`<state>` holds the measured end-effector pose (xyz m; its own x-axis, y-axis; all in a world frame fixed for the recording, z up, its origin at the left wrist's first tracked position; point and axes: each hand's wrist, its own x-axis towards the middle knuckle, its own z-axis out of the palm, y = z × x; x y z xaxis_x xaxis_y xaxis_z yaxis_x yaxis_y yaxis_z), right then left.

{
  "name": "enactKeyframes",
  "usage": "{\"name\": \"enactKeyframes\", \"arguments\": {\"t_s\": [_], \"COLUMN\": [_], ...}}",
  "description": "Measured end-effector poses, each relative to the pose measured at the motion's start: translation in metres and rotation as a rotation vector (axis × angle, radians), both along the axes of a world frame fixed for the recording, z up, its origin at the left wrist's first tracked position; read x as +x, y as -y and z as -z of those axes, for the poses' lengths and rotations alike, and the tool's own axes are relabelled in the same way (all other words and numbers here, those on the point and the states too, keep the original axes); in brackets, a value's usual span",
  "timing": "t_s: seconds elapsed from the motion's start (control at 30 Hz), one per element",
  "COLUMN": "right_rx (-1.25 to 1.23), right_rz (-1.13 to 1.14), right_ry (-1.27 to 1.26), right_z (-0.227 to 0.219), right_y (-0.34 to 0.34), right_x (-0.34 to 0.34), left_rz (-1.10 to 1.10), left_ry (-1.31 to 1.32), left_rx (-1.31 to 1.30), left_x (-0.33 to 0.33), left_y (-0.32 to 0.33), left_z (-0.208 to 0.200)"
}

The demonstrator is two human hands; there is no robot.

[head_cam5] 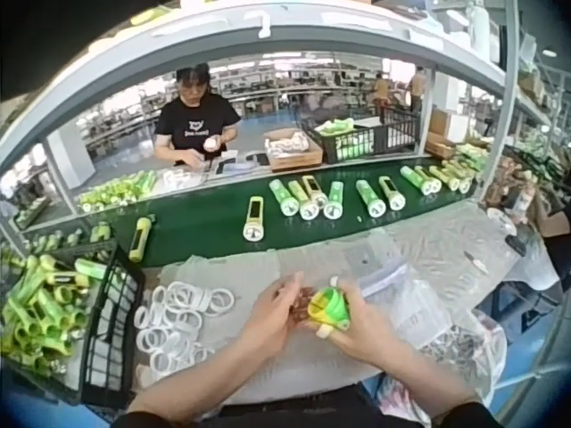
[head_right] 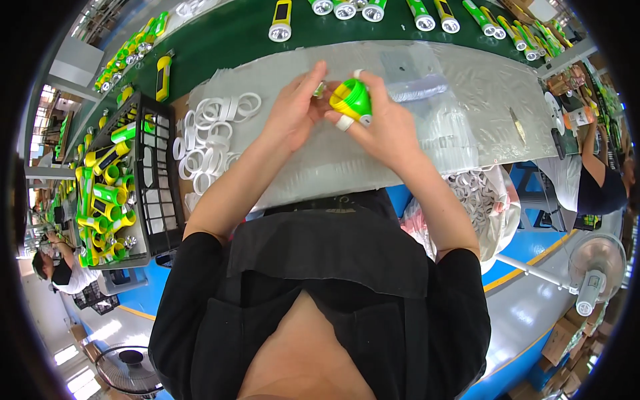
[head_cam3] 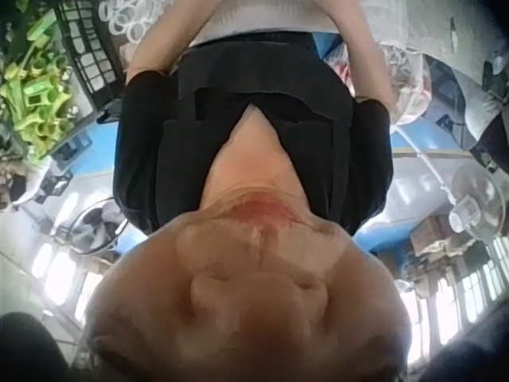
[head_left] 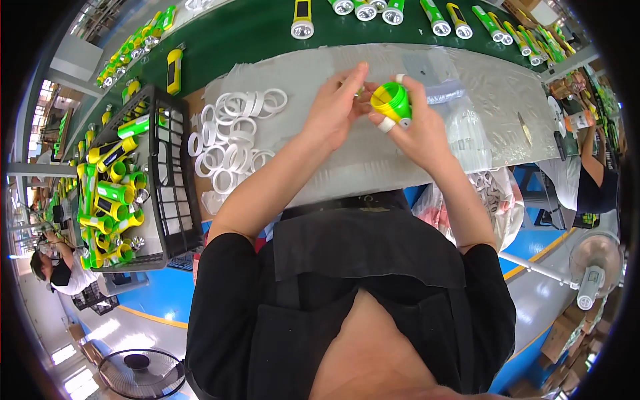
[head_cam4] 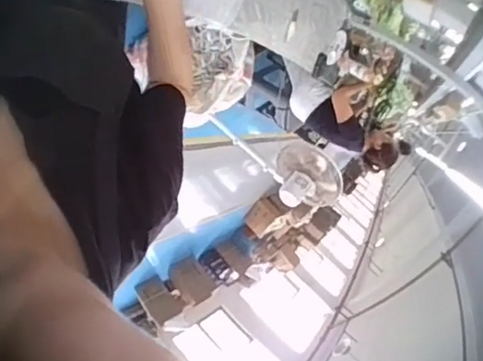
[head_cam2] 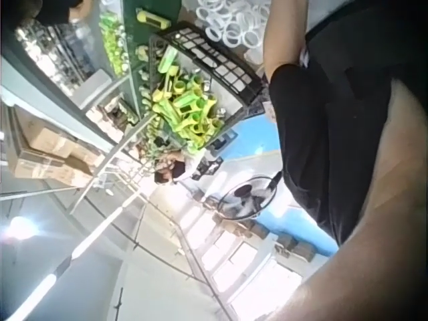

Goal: Assembling plastic flashlights by attaching heads and rings to the bodies at a factory workstation.

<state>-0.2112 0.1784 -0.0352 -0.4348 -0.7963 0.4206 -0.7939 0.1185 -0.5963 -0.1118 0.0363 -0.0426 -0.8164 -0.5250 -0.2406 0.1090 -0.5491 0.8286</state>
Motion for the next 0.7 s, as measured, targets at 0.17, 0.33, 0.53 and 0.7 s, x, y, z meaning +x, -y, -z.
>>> {"name": "enactKeyframes", "arguments": {"t_s": [0.17, 0.33, 0.53, 0.7], "right_rx": [-0.021, -0.001, -0.044, -0.261], "right_rz": [-0.204, -0.504, -0.433, -0.288], "right_ry": [0.287, 1.173, 1.318, 1.413], "right_z": [0.001, 0.004, 0.013, 0.013], "right_y": [0.0, -0.002, -0.007, -0.02], "right_x": [0.034, 0.058, 0.053, 0.036], "left_rz": [-0.092, 0.029, 0.22, 0.237], "left_ry": [-0.049, -0.28, -0.398, -0.171], "left_rx": [-0.707, -1.414, -1.401, -0.902], "left_x": [0.044, 0.055, 0.041, 0.003], "left_y": [0.013, 0.008, -0.001, 0.006], "left_z": [-0.01, -0.026, -0.012, 0.003]}}
